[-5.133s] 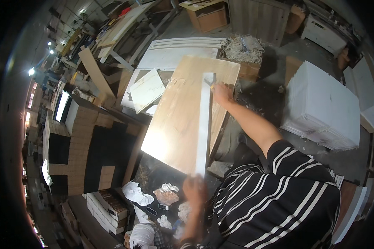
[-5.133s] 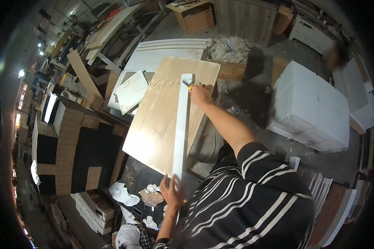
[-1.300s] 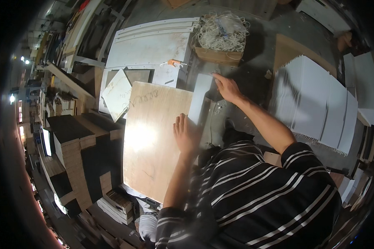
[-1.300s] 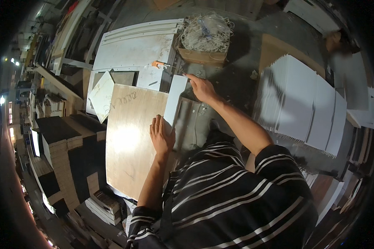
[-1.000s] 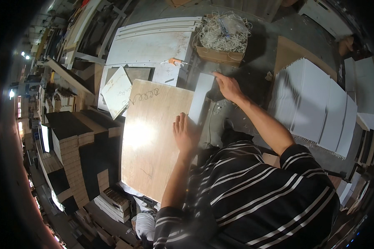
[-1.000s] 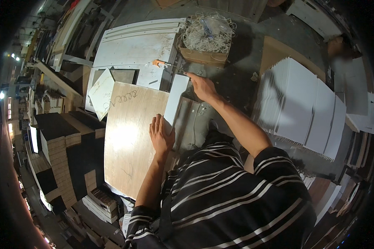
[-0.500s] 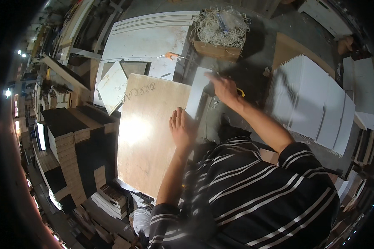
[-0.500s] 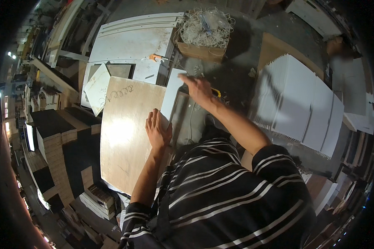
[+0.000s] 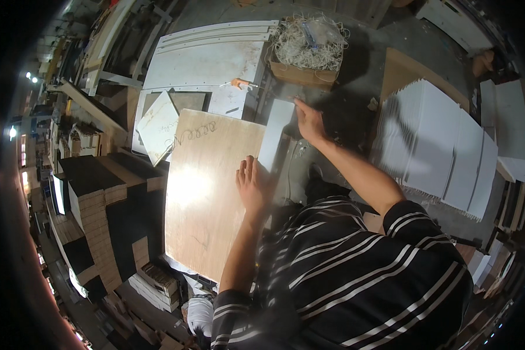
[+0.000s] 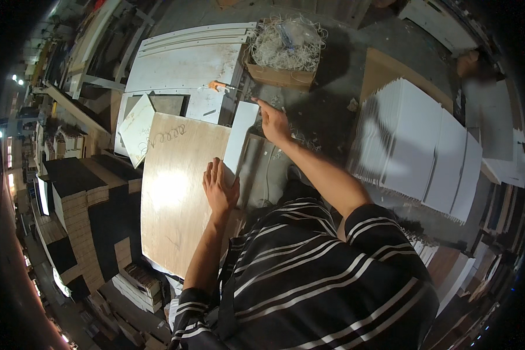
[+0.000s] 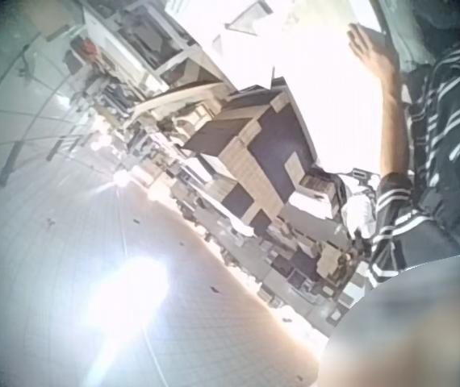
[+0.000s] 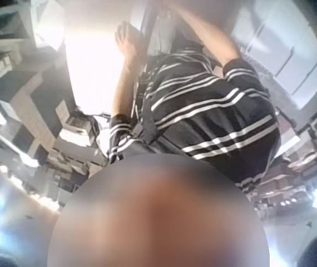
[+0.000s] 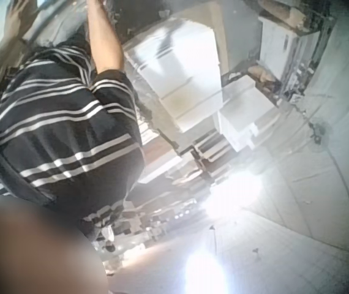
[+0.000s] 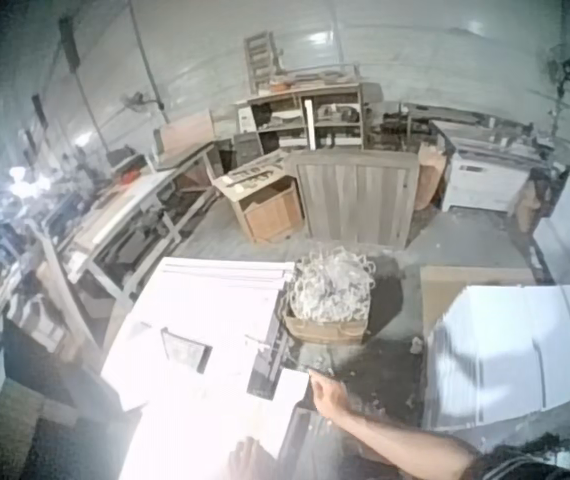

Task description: The person uses a yellow utility knife to cut a long white plastic strip on a wooden workbench. They repeatedly score and snap the strip into shorter pieces, then place the cut pieces onto a stack of similar strips.

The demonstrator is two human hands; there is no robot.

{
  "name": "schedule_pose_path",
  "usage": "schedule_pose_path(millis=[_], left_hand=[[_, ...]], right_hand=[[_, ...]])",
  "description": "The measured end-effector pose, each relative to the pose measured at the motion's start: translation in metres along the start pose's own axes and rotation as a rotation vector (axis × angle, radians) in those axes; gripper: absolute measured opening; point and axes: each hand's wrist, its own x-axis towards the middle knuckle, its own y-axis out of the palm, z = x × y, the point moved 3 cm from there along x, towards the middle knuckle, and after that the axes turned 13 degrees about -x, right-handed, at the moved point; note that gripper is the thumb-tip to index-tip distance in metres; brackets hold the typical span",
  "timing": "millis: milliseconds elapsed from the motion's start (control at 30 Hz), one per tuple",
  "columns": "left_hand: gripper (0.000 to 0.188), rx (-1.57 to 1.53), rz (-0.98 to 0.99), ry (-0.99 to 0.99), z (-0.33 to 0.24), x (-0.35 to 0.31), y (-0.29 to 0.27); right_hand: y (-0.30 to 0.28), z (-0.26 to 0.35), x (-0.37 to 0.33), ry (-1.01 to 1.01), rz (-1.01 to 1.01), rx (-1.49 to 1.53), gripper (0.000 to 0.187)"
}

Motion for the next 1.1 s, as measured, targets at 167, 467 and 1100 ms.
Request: schedule_pose_path(millis=[167, 467, 1100], left_hand=[[0.075, 0.001, 0.011, -0.024, 0.0, -0.002, 0.0], [0.076, -0.003, 0.025, -0.041, 0.003, -0.001, 0.003], [0.065, -0.019, 0.054, -0.008, -0.002, 0.021, 0.027]], right_hand=[[0.008, 0.004, -0.005, -0.148, -0.233, 0.075, 0.043], [0.015, 0.021, -0.059, -0.407, -0.025, 0.035, 0.05], [0.018, 0.003, -0.039, -0.129, -0.328, -0.178, 0.053]])
